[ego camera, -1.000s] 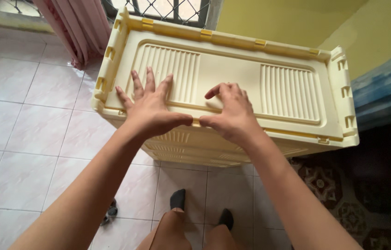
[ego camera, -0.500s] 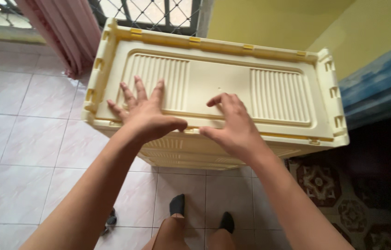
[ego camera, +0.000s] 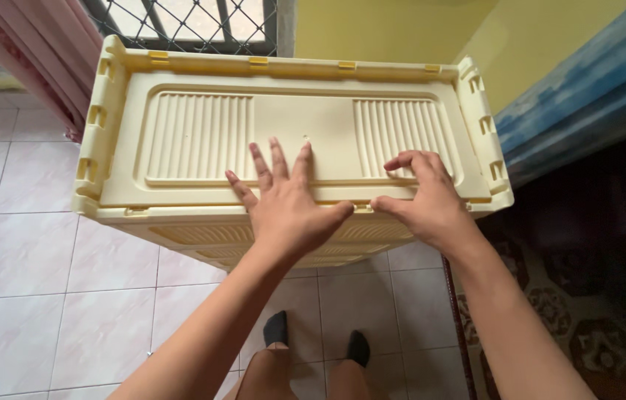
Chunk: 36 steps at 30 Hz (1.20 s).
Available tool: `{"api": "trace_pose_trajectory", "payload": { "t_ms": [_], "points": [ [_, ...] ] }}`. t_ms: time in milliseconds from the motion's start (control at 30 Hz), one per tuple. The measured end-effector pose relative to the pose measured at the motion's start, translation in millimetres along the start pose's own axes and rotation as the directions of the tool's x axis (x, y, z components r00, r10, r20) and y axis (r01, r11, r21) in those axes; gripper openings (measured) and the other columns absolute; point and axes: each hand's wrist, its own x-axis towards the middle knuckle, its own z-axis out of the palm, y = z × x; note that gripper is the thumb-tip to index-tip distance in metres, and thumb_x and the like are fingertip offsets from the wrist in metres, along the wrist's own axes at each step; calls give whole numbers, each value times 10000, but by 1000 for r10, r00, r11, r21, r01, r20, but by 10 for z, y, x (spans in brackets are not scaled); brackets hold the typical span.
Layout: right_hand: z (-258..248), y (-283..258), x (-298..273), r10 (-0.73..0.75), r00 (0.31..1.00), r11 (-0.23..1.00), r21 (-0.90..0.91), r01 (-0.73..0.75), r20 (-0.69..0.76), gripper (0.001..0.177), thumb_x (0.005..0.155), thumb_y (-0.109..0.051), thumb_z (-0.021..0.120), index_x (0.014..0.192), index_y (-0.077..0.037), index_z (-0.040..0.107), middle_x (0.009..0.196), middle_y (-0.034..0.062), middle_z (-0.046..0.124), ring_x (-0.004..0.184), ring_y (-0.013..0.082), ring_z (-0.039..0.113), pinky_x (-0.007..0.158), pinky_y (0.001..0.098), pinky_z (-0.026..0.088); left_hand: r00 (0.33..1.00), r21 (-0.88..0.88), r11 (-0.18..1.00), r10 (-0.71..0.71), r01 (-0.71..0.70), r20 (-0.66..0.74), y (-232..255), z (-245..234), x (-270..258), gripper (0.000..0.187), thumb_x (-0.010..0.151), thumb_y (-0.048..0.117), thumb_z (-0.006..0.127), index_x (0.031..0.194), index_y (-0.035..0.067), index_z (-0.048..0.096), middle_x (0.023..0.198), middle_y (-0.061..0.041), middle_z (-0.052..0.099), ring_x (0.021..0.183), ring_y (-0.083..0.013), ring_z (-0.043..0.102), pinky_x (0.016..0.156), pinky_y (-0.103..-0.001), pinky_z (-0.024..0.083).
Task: The person assembles a beige plastic storage crate by unfolding side panels, attaching the base, and securing the lid. They then repeat the process with a second crate, stacking it on top of the first.
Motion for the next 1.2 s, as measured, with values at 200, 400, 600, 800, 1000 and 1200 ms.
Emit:
{"api": "trace_pose_trajectory", "payload": {
  "t_ms": [200,400,600,800,1000,1200],
  "points": [
    [-51,-119,37,108,993,994,-3,-108,57,644,630,-295,899,1186,-130,620,1355,94,500,1320,290,491,1098,403,427,999,1,999,-48,48,-17,19,6,22,1174,650,753,703,1590,274,189,1670,-213,-18,1532,-391,-142,1152,-656,-158],
    [14,-317,128,270,961,946,-200,-253,65,681,617,-306,909,1202,-160,591,1366,93,447,1313,344,410,1102,461,356,998,8,999,-48,48,-32,42,41,24,1172,647,768,695,1586,276,196,1664,-215,-24,1531,-384,-154,1142,-663,-163],
    [-1,-238,45,91,995,991,-96,-87,29,586,682,-297,857,1193,-146,614,1334,98,549,1314,302,503,1136,454,410,998,28,998,-48,49,-29,30,71,21,1185,644,789,678,1597,289,182,1673,-198,-26,1537,-369,-163,1146,-661,-171],
    [-334,-18,-177,258,964,966,41,-256,-61,512,760,-201,797,1226,-128,597,1383,83,563,1279,270,575,1094,449,462,999,48,998,-47,47,-16,10,50,50,1172,667,818,645,1596,299,153,1668,-199,-48,1530,-371,-171,1139,-656,-185],
    [-812,557,-189,323,936,946,17,-324,-136,669,723,-110,903,1289,-72,549,1359,135,550,1217,294,582,1020,428,492,998,25,998,-56,56,-5,9,72,48,1176,659,786,669,1605,308,161,1680,-185,-38,1543,-354,-142,1152,-644,-174],
    [-719,815,-185,268,963,912,331,-243,-32,735,690,12,841,1333,-68,494,1303,108,583,1190,226,602,982,340,507,998,35,998,-52,53,-25,10,77,56,1174,653,789,678,1598,308,173,1673,-194,-31,1542,-354,-133,1143,-653,-175]
  ]
}}
